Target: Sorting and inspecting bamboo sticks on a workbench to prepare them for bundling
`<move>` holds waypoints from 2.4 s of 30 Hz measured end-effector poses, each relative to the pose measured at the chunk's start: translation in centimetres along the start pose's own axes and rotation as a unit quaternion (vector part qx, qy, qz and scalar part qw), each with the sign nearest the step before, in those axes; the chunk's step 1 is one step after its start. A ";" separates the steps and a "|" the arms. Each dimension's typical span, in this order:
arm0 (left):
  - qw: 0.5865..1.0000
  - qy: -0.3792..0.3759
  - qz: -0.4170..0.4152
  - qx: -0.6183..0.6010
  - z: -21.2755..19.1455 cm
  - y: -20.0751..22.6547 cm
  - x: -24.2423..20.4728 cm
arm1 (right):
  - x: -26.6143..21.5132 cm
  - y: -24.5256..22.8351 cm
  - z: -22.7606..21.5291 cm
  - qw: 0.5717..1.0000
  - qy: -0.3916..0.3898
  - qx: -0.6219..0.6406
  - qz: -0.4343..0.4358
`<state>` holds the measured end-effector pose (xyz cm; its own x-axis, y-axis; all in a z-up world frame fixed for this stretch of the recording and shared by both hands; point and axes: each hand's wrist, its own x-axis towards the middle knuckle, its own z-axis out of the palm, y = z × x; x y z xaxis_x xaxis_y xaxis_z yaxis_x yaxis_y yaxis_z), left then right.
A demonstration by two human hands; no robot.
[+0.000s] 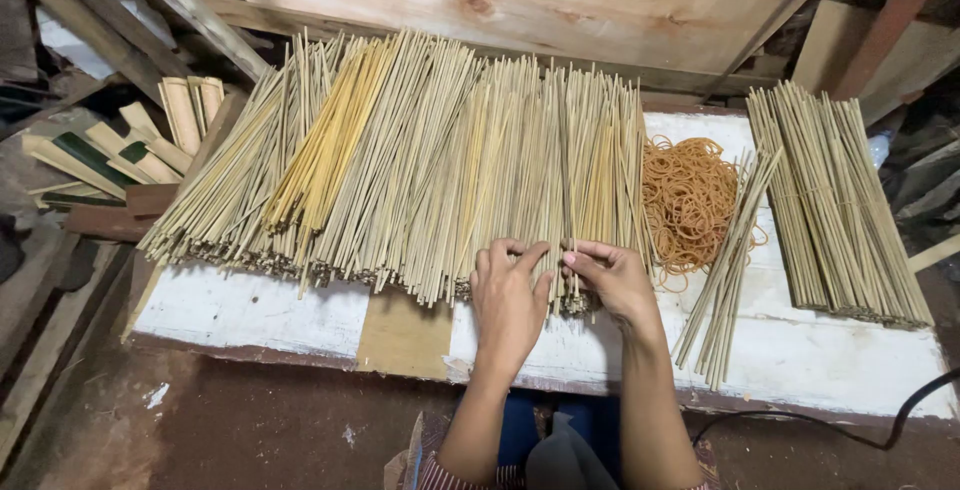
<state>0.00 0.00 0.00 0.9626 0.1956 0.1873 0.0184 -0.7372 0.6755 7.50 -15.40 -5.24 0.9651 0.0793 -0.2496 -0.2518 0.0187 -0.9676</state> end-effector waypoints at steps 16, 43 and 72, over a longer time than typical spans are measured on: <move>0.952 -0.226 0.160 -0.130 11.3 10.9 -3.1 | -5.4 3.7 -15.2 0.952 0.239 -0.186 -0.047; 0.997 0.023 -0.037 0.057 3.0 -1.9 1.1 | -2.5 -2.1 2.4 0.978 0.028 -0.192 -0.078; 0.894 -0.407 0.098 -0.161 7.5 12.0 -3.3 | -6.5 3.4 -15.8 0.934 0.275 -0.230 -0.012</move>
<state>-0.90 -14.35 2.17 0.8197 -0.5476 -0.1681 -0.1244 -0.4566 0.8809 1.48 -31.64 -7.49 0.8929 -0.4416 -0.0877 -0.2944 -0.4253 -0.8558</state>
